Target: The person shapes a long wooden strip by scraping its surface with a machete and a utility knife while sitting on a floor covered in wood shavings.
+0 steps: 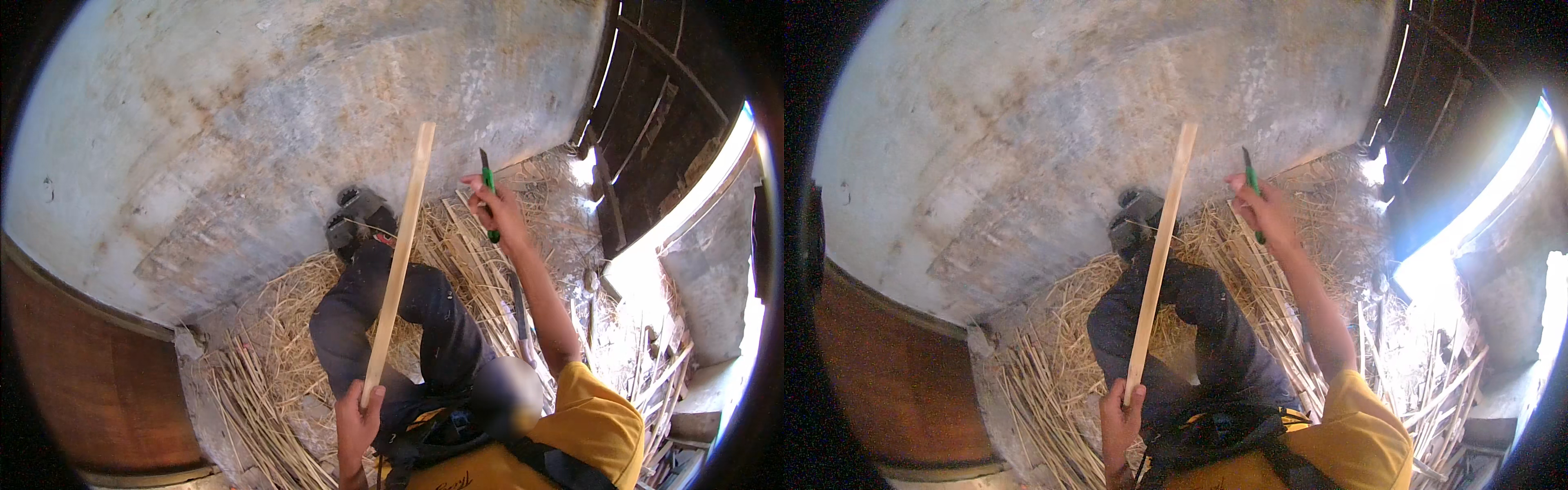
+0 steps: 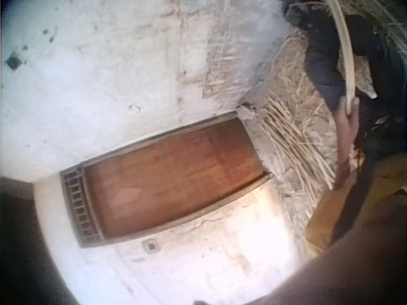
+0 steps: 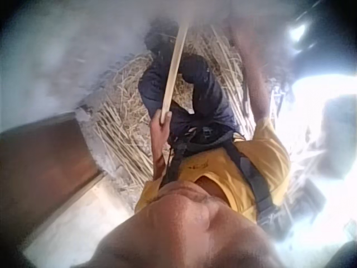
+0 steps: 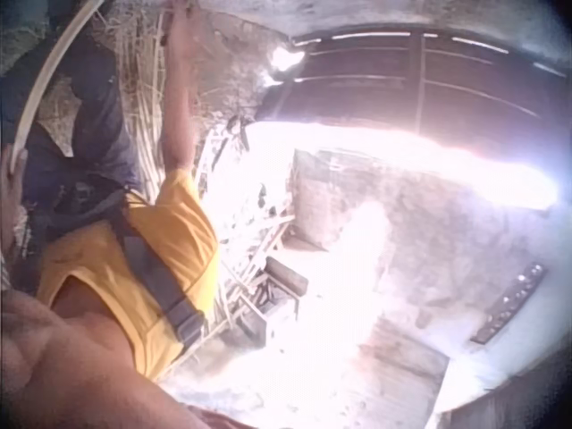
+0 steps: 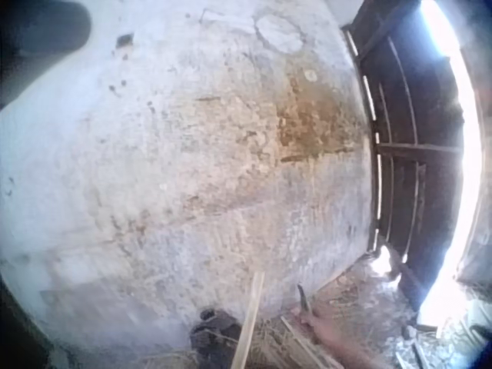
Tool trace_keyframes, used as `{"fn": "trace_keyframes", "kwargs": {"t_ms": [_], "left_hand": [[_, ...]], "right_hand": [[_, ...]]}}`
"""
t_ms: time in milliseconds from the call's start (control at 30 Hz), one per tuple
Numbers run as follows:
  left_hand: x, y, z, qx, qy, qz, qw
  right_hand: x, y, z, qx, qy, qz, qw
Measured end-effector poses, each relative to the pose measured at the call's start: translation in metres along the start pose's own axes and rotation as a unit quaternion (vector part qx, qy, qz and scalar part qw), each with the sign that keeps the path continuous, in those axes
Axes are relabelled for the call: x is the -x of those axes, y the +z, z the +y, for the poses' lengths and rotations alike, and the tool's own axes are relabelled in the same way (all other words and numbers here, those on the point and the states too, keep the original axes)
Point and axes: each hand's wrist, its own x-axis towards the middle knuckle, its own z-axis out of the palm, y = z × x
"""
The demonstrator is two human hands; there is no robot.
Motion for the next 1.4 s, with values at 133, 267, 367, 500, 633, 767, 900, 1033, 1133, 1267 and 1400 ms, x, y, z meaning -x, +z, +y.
{"fn": "trace_keyframes", "kwargs": {"t_ms": [133, 267, 367, 500, 633, 767, 900, 1033, 1133, 1267, 1400], "left_hand": [[-0.003, 0.004, 0.002, -0.004, -0.01, 0.003, 1.0], [-0.002, 0.006, -0.002, -0.01, 0.016, 0.003, 1.0], [-0.003, 0.0, -0.005, -0.045, -0.015, -0.02, 0.999], [-0.012, -0.013, -0.02, -0.087, -0.026, -0.053, 0.994], [-0.028, -0.018, -0.007, -0.069, 0.031, 0.006, 0.997], [-0.061, -0.003, 0.028, 0.068, 0.137, 0.019, 0.988], [-0.079, 0.022, 0.069, 0.105, 0.168, -0.027, 0.98], [-0.081, 0.031, 0.074, 0.152, 0.087, -0.12, 0.977], [-0.08, 0.033, 0.064, 0.25, 0.043, -0.162, 0.954], [-0.079, 0.034, 0.056, 0.31, 0.008, -0.192, 0.931], [-0.078, 0.03, 0.062, 0.333, -0.03, -0.217, 0.917]], "right_hand": [[0.009, 0.019, -0.001, -0.03, 0.014, -0.012, 0.999], [0.012, 0.033, 0.002, -0.066, 0.02, 0.041, 0.997], [0.02, 0.036, -0.005, -0.132, 0.031, 0.036, 0.99], [0.04, 0.04, -0.016, -0.145, 0.04, 0.029, 0.988], [0.064, 0.058, -0.016, -0.157, 0.023, 0.027, 0.987], [0.085, 0.081, -0.016, -0.163, -0.003, 0.003, 0.987], [0.095, 0.087, -0.01, -0.121, -0.046, -0.007, 0.992], [0.102, 0.083, -0.021, -0.101, -0.025, -0.045, 0.994], [0.104, 0.074, -0.028, -0.135, -0.002, -0.072, 0.988], [0.103, 0.069, -0.027, -0.157, -0.009, -0.11, 0.981], [0.105, 0.07, -0.027, -0.111, -0.023, -0.12, 0.986]]}}
